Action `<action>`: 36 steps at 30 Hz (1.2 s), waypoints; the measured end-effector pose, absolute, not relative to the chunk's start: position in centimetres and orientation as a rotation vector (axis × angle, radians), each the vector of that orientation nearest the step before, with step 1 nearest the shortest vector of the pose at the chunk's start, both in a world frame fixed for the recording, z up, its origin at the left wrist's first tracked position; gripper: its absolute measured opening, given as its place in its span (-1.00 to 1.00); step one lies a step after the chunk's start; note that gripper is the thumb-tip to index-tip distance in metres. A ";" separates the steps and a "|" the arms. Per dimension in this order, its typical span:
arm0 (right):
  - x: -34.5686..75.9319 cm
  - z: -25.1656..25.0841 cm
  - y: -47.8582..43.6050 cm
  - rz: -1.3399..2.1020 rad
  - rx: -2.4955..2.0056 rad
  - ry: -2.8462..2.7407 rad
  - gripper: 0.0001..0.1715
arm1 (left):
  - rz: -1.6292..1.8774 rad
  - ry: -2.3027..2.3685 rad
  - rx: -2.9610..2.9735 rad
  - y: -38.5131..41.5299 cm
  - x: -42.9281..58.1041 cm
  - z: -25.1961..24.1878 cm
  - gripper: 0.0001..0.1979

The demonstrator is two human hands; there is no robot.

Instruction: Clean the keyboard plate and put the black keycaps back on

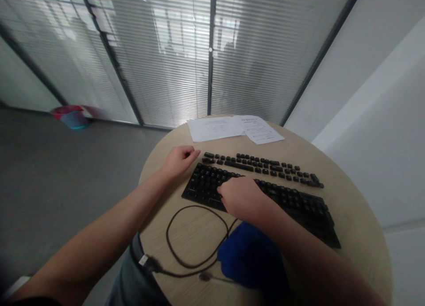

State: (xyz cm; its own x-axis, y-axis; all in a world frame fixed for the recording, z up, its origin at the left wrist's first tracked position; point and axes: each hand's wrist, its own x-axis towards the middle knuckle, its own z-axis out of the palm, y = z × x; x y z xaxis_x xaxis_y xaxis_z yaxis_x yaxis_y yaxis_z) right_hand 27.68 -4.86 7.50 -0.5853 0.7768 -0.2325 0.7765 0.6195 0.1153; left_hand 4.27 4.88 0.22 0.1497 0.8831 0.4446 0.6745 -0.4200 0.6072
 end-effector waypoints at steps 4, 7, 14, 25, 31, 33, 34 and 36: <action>28.1 7.6 -4.7 -0.075 1.279 2.621 -0.53 | 1.120 1.468 2.195 4.5 4.5 0.4 -0.55; 28.4 7.6 -4.3 -0.142 1.275 2.649 -0.51 | 1.079 1.409 2.246 4.0 4.9 0.6 -0.55; 28.4 7.6 -3.7 -0.143 1.229 2.686 -0.57 | 0.869 1.189 2.496 3.0 5.9 0.9 -0.64; 29.9 7.5 -2.0 -0.430 1.177 2.714 -0.52 | 0.660 0.866 2.738 2.0 6.8 1.7 -0.81; 34.4 8.1 1.4 -0.693 1.302 2.641 -0.47 | 0.659 0.875 2.750 1.6 8.0 1.5 -0.64; 35.7 8.1 2.5 -0.768 1.371 2.607 -0.48 | 0.659 0.881 2.743 1.6 8.5 1.1 -0.59; 36.3 8.1 2.9 -0.797 1.385 2.594 -0.49 | 0.652 0.881 2.741 1.6 8.7 1.0 -0.57; 37.0 7.9 3.7 -0.797 1.411 2.590 -0.51 | 0.639 0.881 2.735 1.7 8.9 0.6 -0.56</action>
